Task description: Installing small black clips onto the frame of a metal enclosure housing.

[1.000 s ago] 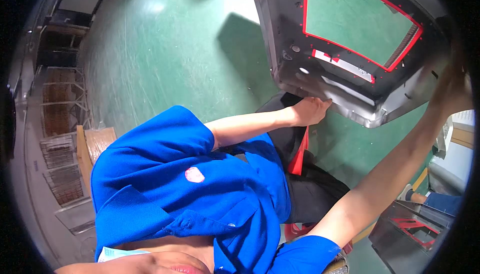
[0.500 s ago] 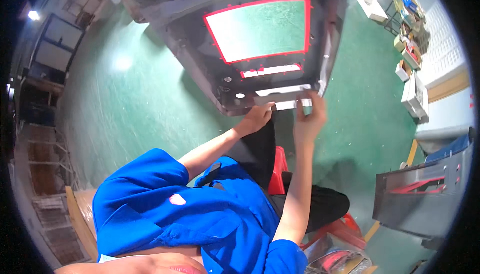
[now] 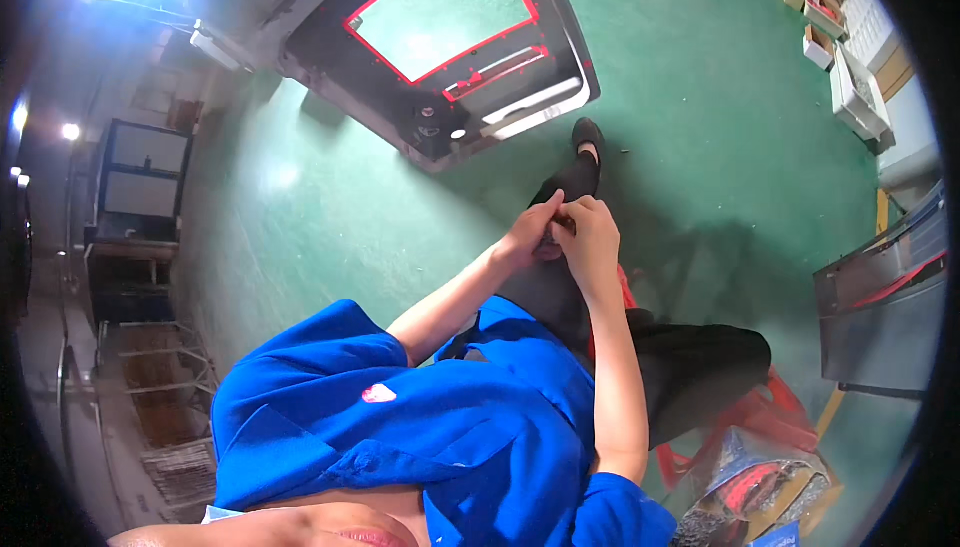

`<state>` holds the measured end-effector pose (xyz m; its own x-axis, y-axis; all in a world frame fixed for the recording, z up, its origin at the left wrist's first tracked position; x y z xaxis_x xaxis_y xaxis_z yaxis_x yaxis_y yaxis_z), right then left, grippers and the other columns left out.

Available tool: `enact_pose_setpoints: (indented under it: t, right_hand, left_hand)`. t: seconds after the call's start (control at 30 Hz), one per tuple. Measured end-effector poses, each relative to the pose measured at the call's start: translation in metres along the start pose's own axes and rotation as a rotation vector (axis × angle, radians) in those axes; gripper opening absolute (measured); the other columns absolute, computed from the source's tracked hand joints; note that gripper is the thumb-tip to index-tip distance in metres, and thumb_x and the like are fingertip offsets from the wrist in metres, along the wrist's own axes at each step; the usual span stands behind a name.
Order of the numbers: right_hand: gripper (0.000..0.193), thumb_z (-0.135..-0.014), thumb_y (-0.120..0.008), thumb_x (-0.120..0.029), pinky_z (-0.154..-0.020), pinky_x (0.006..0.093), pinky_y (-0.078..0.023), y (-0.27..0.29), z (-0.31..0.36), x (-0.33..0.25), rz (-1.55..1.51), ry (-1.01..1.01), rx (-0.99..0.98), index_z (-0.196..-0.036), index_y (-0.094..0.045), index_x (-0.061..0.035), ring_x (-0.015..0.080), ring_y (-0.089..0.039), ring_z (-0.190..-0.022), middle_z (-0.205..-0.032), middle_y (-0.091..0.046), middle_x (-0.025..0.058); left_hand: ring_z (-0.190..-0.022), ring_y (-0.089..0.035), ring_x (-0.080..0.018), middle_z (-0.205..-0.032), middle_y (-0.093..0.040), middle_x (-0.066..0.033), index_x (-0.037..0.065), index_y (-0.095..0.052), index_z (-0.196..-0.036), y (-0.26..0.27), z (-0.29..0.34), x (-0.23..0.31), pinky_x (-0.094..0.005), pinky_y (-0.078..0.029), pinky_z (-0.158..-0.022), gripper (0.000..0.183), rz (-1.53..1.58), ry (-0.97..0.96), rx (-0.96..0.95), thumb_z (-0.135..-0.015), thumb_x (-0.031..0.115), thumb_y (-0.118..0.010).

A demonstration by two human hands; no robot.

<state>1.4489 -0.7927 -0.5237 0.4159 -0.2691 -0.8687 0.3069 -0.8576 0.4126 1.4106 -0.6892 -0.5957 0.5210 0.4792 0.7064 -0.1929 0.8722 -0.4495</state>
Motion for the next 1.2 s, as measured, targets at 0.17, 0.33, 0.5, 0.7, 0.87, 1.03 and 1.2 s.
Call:
enact_pose_setpoints:
  t: [0.17, 0.33, 0.5, 0.7, 0.87, 1.03, 1.2]
  right_hand:
    - [0.010, -0.071, -0.068, -0.013, -0.066, 0.0387, -0.046, 0.010, 0.031, 0.024, 0.087, -0.097, -0.113, -0.076, -0.065, -0.0054, 0.0283, -0.060, -0.075, -0.075, -0.059, 0.0087]
    - [0.009, -0.071, -0.066, -0.010, -0.064, 0.0379, -0.046, 0.018, 0.048, 0.018, 0.143, -0.058, -0.182, -0.075, -0.063, -0.0030, 0.0267, -0.061, -0.072, -0.073, -0.059, 0.0096]
    - [0.007, -0.076, -0.065, 0.002, -0.052, 0.0260, -0.045, 0.003, 0.042, 0.009, -0.241, -0.093, -0.070, -0.075, -0.059, 0.0043, 0.0138, -0.062, -0.056, -0.068, -0.057, 0.0080]
    - [0.005, -0.080, -0.063, 0.003, -0.063, 0.0224, -0.047, -0.037, 0.005, 0.022, -0.493, -0.094, -0.063, -0.084, -0.060, 0.0020, 0.0087, -0.060, -0.067, -0.076, -0.063, 0.0034]
    - [0.016, -0.082, -0.060, 0.005, -0.066, 0.0226, -0.048, -0.060, -0.039, 0.046, -0.476, -0.096, -0.040, -0.096, -0.065, 0.0002, 0.0088, -0.061, -0.070, -0.075, -0.065, 0.0040]
    - [0.007, -0.085, -0.060, 0.001, -0.066, 0.0213, -0.047, -0.063, -0.068, 0.040, -0.673, -0.232, 0.046, -0.090, -0.065, 0.0015, 0.0089, -0.062, -0.071, -0.076, -0.065, 0.0042]
    - [0.008, -0.083, -0.064, -0.001, -0.068, 0.0206, -0.047, -0.072, -0.088, 0.072, -0.580, -0.251, 0.263, -0.090, -0.063, 0.0024, 0.0081, -0.060, -0.072, -0.078, -0.065, 0.0041]
  left_hand:
    - [-0.038, -0.035, -0.0092, -0.051, -0.041, 0.0027, 0.012, -0.054, -0.077, -0.019, 0.002, -0.046, -0.0241, -0.022, -0.036, 0.053, 0.060, 0.070, 0.021, -0.094, 0.059, -0.035]
    - [-0.037, -0.033, -0.0086, -0.052, -0.043, 0.0036, 0.015, -0.052, -0.074, -0.030, 0.013, -0.070, -0.0224, -0.022, -0.037, 0.050, 0.174, 0.059, 0.056, -0.094, 0.058, -0.035]
    - [-0.038, -0.034, -0.0066, -0.053, -0.046, 0.0036, 0.016, -0.052, -0.076, -0.007, 0.018, -0.061, -0.0219, -0.024, -0.038, 0.039, 0.369, 0.011, -0.023, -0.095, 0.049, -0.044]
    - [-0.047, -0.033, -0.0050, -0.061, -0.040, 0.0053, 0.005, -0.057, -0.094, 0.044, 0.003, -0.002, -0.0201, -0.026, -0.041, 0.021, 0.079, -0.221, 0.028, -0.095, 0.024, -0.049]
    - [-0.052, -0.056, -0.0212, -0.062, -0.058, -0.0100, 0.000, -0.057, -0.117, 0.156, -0.046, 0.081, -0.0350, -0.044, -0.049, 0.031, -1.117, -0.913, 0.596, -0.091, 0.013, -0.045]
    - [-0.072, -0.062, -0.0375, -0.074, -0.061, -0.0208, 0.015, -0.039, -0.138, 0.206, -0.068, 0.087, -0.0435, -0.047, -0.062, 0.047, -1.644, -0.634, 0.680, -0.091, 0.013, -0.040]
    - [-0.056, -0.059, -0.0338, -0.063, -0.058, -0.0142, 0.010, -0.021, -0.146, 0.205, -0.068, 0.086, -0.0414, -0.047, -0.051, 0.063, -1.875, -0.501, 0.658, -0.087, 0.009, -0.042]
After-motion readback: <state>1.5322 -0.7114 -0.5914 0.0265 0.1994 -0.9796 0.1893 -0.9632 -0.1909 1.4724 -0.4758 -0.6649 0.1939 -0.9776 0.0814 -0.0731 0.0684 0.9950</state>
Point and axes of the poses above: each hand's wrist, its own z-axis away from the middle knuckle, its own y-axis out of the back of the hand, x = y × z, the point moved 6 cm from there along -z, towards the middle knuckle
